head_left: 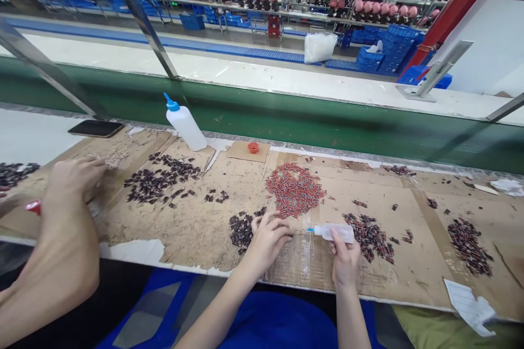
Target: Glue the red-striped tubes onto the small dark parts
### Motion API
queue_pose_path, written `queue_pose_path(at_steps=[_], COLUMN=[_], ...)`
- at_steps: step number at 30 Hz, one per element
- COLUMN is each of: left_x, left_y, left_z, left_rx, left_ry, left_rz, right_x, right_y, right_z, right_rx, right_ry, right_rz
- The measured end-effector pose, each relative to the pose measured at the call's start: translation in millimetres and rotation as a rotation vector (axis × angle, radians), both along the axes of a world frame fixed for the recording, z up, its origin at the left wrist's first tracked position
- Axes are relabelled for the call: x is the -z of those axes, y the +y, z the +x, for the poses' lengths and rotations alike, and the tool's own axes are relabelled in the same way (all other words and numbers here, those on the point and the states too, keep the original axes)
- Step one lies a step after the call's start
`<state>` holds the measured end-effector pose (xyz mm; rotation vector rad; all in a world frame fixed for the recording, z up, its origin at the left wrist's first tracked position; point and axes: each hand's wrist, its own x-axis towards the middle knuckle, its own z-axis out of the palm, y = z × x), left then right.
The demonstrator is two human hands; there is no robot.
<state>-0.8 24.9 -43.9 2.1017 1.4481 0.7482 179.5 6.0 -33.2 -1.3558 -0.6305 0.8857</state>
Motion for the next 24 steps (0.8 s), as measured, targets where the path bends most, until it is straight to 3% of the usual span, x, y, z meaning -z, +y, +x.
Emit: queue_pose_path(at_steps=[5, 10, 24], left_x=[-1.0, 7.4, 9.4], left_y=[-1.0, 0.3, 1.4], left_z=[-5.0, -3.8, -2.4], left_rx=[-0.002, -0.061, -0.096], left_ry=[-0.027, -0.072, -0.071], left_rz=[-0.017, -0.043, -0.051], right_x=[0.1, 2.4, 6.2], right_y=[-1.7, -2.6, -3.8], right_z=[-13.0, -20.2, -22.0], right_rx=[-0.051, -0.025, -0.111], right_ry=[-0.23, -0.394, -0.441], right_rz=[-0.002, -0.007, -0.04])
